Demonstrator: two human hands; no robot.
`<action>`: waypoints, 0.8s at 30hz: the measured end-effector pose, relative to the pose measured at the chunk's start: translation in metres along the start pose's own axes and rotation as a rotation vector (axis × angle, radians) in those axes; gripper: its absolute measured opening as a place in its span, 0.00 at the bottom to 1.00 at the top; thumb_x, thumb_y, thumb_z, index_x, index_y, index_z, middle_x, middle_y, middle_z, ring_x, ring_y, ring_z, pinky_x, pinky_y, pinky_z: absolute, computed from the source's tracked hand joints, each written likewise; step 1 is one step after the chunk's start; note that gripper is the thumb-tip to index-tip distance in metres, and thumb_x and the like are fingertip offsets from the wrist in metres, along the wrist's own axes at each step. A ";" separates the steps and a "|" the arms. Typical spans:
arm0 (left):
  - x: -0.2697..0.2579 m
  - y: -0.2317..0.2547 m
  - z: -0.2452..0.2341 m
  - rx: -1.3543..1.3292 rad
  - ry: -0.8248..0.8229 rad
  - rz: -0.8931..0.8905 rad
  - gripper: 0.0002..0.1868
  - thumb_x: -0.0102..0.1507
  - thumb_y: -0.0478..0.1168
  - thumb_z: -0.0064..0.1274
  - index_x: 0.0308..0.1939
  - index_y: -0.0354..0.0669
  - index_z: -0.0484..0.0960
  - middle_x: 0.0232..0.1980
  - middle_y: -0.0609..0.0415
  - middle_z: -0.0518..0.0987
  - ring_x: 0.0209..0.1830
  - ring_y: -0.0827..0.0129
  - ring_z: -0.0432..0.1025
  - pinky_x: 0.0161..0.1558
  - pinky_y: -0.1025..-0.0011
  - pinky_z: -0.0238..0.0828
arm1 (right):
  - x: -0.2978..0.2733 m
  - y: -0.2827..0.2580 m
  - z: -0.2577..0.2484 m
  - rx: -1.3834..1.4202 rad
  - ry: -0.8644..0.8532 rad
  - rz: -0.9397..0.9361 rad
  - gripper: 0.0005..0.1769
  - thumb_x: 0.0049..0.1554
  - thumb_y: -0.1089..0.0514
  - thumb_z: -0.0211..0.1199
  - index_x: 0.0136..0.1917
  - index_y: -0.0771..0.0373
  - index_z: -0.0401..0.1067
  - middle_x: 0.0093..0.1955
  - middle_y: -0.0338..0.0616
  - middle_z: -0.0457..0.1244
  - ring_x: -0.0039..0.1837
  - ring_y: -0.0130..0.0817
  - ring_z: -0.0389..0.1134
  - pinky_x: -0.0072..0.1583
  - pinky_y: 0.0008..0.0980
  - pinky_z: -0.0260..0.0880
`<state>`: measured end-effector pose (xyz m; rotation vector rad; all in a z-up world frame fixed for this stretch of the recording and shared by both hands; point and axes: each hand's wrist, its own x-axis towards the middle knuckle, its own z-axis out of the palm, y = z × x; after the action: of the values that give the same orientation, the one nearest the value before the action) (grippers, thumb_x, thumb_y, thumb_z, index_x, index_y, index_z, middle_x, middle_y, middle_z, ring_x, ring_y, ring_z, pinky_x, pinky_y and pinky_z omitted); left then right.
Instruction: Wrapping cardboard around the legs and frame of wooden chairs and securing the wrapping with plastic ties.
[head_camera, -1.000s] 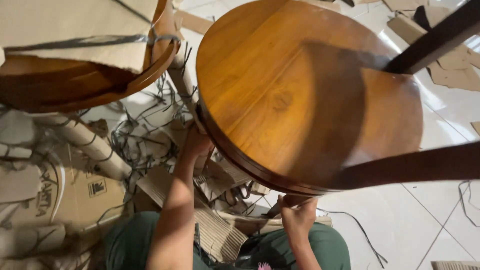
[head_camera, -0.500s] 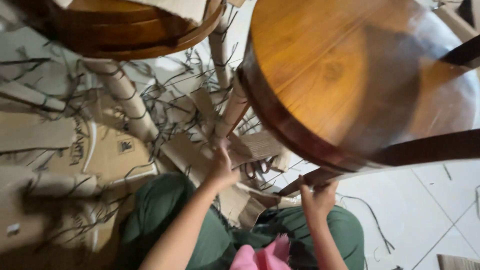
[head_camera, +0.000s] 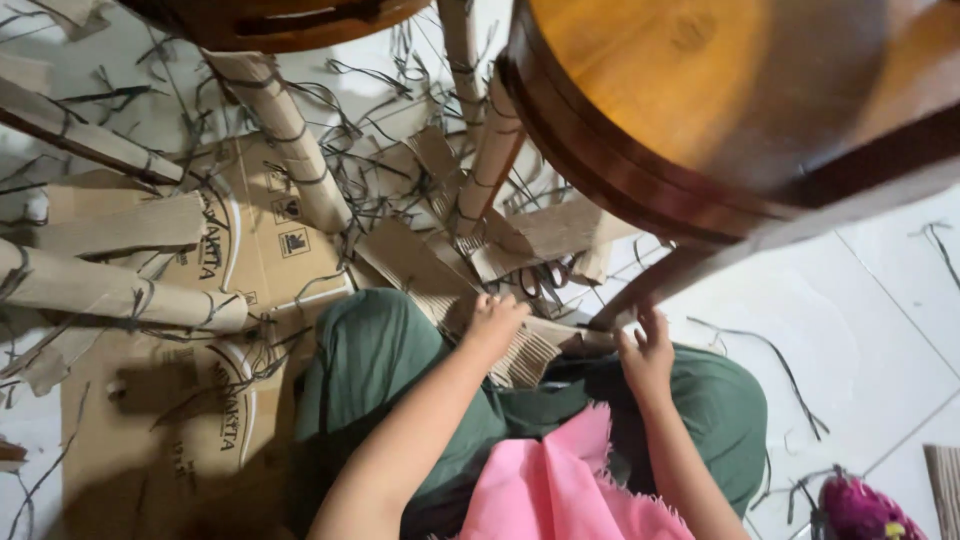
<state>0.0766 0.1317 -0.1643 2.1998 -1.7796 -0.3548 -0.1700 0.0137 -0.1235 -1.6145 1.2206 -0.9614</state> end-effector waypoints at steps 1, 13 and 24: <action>0.000 0.000 0.002 0.001 -0.009 0.008 0.08 0.63 0.39 0.55 0.45 0.56 0.80 0.45 0.54 0.79 0.54 0.54 0.77 0.63 0.45 0.62 | 0.005 0.001 0.001 0.000 0.009 0.008 0.41 0.49 0.75 0.68 0.74 0.70 0.59 0.70 0.68 0.59 0.74 0.68 0.57 0.69 0.62 0.62; -0.026 0.022 -0.082 -0.004 0.187 0.024 0.03 0.60 0.44 0.57 0.33 0.62 0.83 0.31 0.63 0.79 0.41 0.66 0.77 0.53 0.66 0.69 | 0.024 0.004 0.016 -0.192 -0.104 -0.170 0.19 0.52 0.46 0.78 0.45 0.59 0.75 0.42 0.49 0.72 0.52 0.45 0.75 0.50 0.39 0.78; -0.029 0.068 -0.141 -0.295 0.484 0.117 0.07 0.67 0.43 0.54 0.49 0.60 0.82 0.43 0.63 0.86 0.51 0.70 0.80 0.67 0.59 0.65 | -0.009 -0.040 -0.007 -0.023 -0.210 0.099 0.19 0.63 0.56 0.66 0.64 0.65 0.73 0.57 0.61 0.69 0.54 0.53 0.74 0.54 0.48 0.77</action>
<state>0.0603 0.1565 -0.0081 1.7785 -1.4737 -0.0438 -0.1668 0.0262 -0.0845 -1.6128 1.1586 -0.6991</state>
